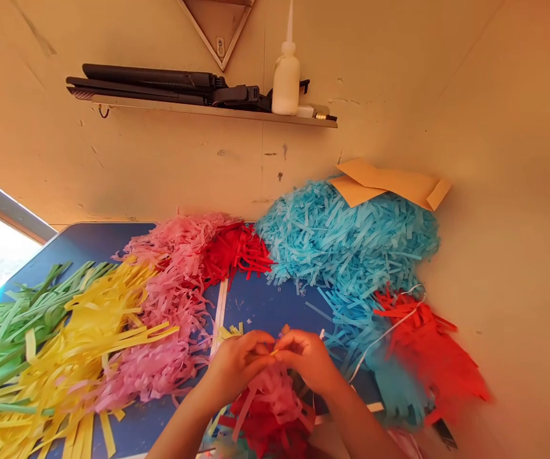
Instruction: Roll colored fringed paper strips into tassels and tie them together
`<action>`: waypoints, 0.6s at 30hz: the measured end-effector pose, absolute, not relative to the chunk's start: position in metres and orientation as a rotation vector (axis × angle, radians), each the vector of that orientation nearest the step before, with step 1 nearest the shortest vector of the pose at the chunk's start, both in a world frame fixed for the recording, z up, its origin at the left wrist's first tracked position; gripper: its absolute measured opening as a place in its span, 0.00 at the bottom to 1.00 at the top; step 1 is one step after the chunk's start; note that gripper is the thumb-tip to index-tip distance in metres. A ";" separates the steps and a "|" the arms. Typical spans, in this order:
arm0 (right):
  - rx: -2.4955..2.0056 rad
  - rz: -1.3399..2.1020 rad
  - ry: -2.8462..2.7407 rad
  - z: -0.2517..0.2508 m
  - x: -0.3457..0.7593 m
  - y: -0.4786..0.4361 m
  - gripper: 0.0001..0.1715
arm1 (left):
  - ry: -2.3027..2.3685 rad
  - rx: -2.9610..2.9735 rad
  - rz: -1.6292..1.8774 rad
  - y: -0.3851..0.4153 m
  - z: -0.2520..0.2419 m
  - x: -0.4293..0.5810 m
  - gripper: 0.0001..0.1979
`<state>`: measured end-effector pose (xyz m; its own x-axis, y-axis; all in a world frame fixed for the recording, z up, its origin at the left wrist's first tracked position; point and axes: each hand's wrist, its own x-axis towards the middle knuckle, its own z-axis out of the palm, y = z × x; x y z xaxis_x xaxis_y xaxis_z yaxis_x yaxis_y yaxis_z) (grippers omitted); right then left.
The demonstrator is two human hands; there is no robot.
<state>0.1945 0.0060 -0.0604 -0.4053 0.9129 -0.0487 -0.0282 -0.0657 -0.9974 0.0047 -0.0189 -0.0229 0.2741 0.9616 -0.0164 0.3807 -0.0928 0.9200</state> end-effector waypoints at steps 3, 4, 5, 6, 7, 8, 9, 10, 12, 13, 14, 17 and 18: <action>-0.984 1.391 -1.525 -0.055 0.195 0.004 0.09 | 1.261 1.746 0.833 -0.018 -0.023 0.002 0.10; -0.967 1.346 -1.554 -0.053 0.195 0.003 0.09 | 1.262 1.789 0.836 -0.018 -0.023 0.001 0.10; -0.958 1.323 -1.573 -0.051 0.195 0.002 0.09 | 1.267 1.821 0.832 -0.018 -0.022 0.000 0.11; -0.964 1.319 -1.582 -0.049 0.196 0.001 0.09 | 1.276 1.840 0.821 -0.018 -0.021 0.000 0.12; -0.979 1.322 -1.583 -0.048 0.196 0.000 0.09 | 1.292 1.851 0.812 -0.019 -0.021 -0.001 0.13; -1.000 1.317 -1.580 -0.047 0.196 -0.001 0.08 | 1.313 1.865 0.813 -0.019 -0.020 -0.001 0.13; -1.019 1.303 -1.583 -0.047 0.196 -0.001 0.08 | 1.337 1.880 0.823 -0.020 -0.019 0.000 0.12; -1.032 1.282 -1.597 -0.046 0.196 -0.002 0.08 | 1.355 1.897 0.842 -0.021 -0.019 0.001 0.11; -1.036 1.233 -1.650 -0.045 0.196 -0.003 0.08 | 1.374 1.929 0.885 -0.023 -0.018 0.003 0.10; -1.035 1.208 -1.677 -0.045 0.196 -0.004 0.08 | 1.380 1.945 0.896 -0.024 -0.017 0.004 0.09; -1.039 1.186 -1.701 -0.044 0.196 -0.004 0.09 | 1.384 1.963 0.898 -0.025 -0.017 0.005 0.09; -1.069 1.137 -1.725 -0.042 0.196 -0.007 0.08 | 1.403 2.029 0.907 -0.026 -0.016 0.005 0.09; -1.066 1.145 -1.711 -0.043 0.195 -0.008 0.07 | 1.410 2.044 0.918 -0.027 -0.016 0.004 0.08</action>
<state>0.1953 -0.0077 -0.0425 -0.3248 0.9322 0.1599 0.2076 0.2352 -0.9495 0.0044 -0.0266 -0.0160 0.2406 0.9377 0.2508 0.6088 -0.3470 0.7134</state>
